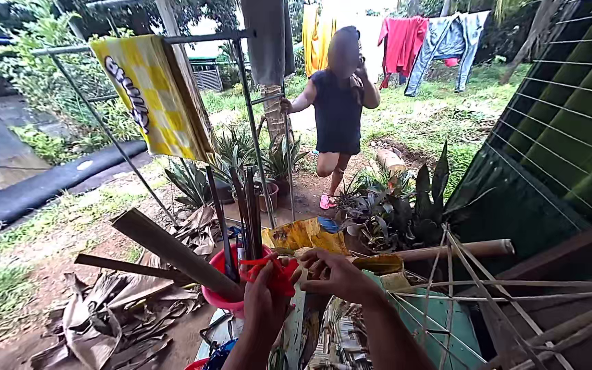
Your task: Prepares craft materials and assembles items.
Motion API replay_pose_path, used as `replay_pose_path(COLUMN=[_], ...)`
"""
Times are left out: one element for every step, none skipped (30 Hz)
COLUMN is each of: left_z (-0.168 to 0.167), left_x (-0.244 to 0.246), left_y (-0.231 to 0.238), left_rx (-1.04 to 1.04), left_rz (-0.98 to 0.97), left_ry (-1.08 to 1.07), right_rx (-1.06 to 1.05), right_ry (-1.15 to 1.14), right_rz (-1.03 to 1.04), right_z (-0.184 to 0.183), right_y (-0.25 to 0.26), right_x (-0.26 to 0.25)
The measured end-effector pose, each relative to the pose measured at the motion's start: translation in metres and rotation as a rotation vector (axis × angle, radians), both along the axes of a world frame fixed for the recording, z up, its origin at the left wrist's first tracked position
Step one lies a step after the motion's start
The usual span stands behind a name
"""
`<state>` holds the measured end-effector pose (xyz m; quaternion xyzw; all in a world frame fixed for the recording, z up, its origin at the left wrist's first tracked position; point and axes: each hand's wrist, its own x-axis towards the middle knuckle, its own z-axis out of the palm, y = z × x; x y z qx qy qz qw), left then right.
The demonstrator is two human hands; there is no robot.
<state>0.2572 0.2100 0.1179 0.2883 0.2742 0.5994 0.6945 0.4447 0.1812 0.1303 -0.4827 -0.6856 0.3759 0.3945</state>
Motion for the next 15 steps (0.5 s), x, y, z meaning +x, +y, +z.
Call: replay_pose_path(left_z=[0.003, 0.004, 0.005, 0.006, 0.007, 0.008, 0.008, 0.008, 0.009, 0.008, 0.007, 0.007, 0.006, 0.005, 0.003], left_x=[-0.002, -0.005, -0.008, -0.010, -0.012, -0.014, -0.016, -0.017, -0.018, -0.020, -0.021, -0.024, -0.026, -0.028, -0.030], left_y=[0.000, 0.001, 0.001, 0.002, 0.002, 0.001, 0.000, -0.001, -0.003, -0.005, -0.008, -0.012, -0.017, -0.021, -0.025], left_rx=[0.009, 0.052, 0.111, 0.174, 0.233, 0.294, 0.355, 0.413, 0.461, 0.495, 0.512, 0.511, 0.498, 0.490, 0.495], left_rz=[-0.052, -0.120, -0.177, -0.226, -0.270, -0.304, -0.328, -0.343, -0.353, -0.362, -0.370, -0.378, -0.384, -0.393, -0.397], left_ry=[0.068, 0.136, 0.205, 0.266, 0.313, 0.362, 0.412, 0.452, 0.489, 0.527, 0.570, 0.615, 0.658, 0.689, 0.720], right_rx=[0.035, 0.077, 0.125, 0.163, 0.201, 0.221, 0.213, 0.186, 0.149, 0.103, 0.059, 0.013, -0.031, -0.080, -0.122], right_ry=[-0.002, 0.014, 0.037, 0.057, 0.073, 0.078, 0.079, 0.072, 0.073, 0.087, 0.109, 0.123, 0.117, 0.092, 0.053], right_rz=[-0.077, -0.157, -0.233, -0.284, -0.307, -0.286, -0.218, -0.128, -0.025, 0.081, 0.177, 0.261, 0.321, 0.362, 0.390], right_z=[0.005, 0.010, 0.013, 0.017, 0.019, 0.022, 0.025, 0.028, 0.031, 0.032, 0.031, 0.028, 0.024, 0.022, 0.022], right_y=[0.000, 0.002, 0.004, 0.008, 0.013, 0.018, 0.021, 0.025, 0.029, 0.033, 0.037, 0.042, 0.046, 0.048, 0.049], right_x=[0.009, 0.016, 0.021, 0.024, 0.025, 0.024, 0.022, 0.018, 0.013, 0.007, 0.000, -0.007, -0.014, -0.019, -0.023])
